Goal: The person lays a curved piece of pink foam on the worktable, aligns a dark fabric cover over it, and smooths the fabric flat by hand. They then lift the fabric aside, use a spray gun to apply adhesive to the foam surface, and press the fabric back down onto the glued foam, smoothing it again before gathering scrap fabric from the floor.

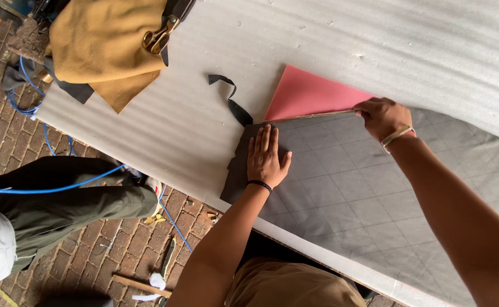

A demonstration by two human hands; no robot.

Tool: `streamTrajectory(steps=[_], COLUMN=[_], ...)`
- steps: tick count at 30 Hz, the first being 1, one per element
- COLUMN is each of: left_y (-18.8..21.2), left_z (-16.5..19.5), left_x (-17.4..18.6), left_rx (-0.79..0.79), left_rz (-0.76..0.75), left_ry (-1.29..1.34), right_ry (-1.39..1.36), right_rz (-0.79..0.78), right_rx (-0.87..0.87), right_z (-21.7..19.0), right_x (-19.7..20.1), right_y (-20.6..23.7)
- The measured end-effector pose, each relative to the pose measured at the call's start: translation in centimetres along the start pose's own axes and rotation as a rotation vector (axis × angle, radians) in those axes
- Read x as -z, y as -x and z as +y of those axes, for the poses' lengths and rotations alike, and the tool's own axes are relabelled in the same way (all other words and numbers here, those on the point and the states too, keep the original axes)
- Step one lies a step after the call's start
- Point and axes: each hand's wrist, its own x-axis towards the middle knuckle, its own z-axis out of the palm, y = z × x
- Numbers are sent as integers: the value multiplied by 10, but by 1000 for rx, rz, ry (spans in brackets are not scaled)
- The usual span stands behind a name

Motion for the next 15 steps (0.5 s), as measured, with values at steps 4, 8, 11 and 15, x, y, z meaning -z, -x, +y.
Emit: streamTrajectory(steps=[4,8,11,15], left_y=[-1,-4,-5,-5], left_z=[-1,0,2,2], left_x=[0,0,-2,-6], left_rx=[-8,2,4,-11], left_rz=[11,15,18,36], left_ry=[-16,-22,-39,-52], right_ry=[0,76,154,227], right_rz=[28,-57,-85,-138], right_rx=[163,282,301,253], right_z=[-6,-19,-9,17], right_x=[5,1,6,16], right_y=[-19,-31,-41,-51])
